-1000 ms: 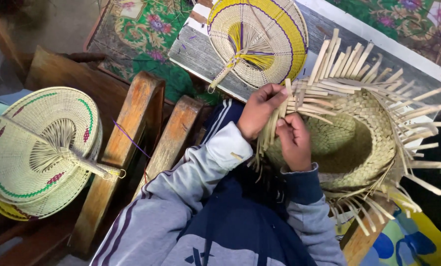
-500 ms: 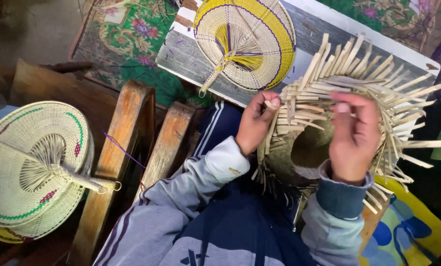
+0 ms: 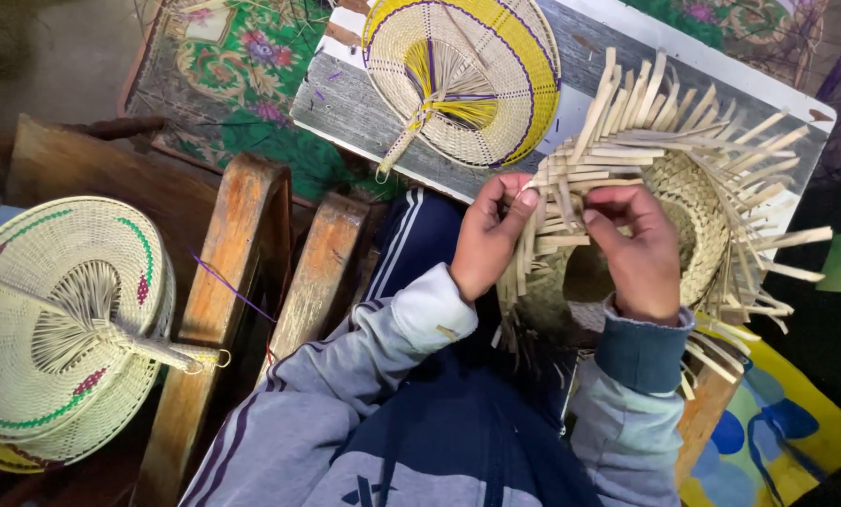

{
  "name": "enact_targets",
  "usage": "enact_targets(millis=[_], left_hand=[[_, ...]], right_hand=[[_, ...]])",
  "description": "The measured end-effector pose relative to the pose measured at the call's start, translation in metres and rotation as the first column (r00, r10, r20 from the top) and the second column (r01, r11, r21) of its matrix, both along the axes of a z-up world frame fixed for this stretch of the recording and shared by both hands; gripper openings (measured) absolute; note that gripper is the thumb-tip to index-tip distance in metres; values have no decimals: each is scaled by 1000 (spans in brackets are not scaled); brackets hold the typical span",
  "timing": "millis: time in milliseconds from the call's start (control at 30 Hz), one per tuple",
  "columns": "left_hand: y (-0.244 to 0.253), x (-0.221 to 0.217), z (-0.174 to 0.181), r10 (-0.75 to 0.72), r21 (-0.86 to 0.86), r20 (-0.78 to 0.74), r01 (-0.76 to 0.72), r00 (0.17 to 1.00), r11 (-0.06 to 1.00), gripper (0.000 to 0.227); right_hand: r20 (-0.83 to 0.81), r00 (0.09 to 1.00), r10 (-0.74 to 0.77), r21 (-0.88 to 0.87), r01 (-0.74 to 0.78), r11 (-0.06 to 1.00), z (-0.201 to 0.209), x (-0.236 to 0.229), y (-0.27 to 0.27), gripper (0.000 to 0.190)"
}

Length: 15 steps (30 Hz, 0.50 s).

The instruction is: Hand-weaving a straw hat by interlacing and tucking dried plant fibers.

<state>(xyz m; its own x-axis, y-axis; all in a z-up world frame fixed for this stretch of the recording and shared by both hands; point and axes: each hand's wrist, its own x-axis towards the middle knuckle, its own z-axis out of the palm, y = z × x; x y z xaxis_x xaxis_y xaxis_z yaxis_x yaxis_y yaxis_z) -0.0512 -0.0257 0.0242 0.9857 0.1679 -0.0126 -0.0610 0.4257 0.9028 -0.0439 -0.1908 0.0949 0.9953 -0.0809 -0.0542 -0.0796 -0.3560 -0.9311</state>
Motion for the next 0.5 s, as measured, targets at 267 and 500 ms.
enact_targets(millis=[267,500], left_hand=[[-12,-10,16,-66,-112,-16,64,998,992,33],[-8,-7,5,-79,-119,-29,75,996,990,30]], right_hand=[[142,981,-131,132,112,985,-2,13,2,5],[469,853,-230,35,242,970,-33,22,5,23]])
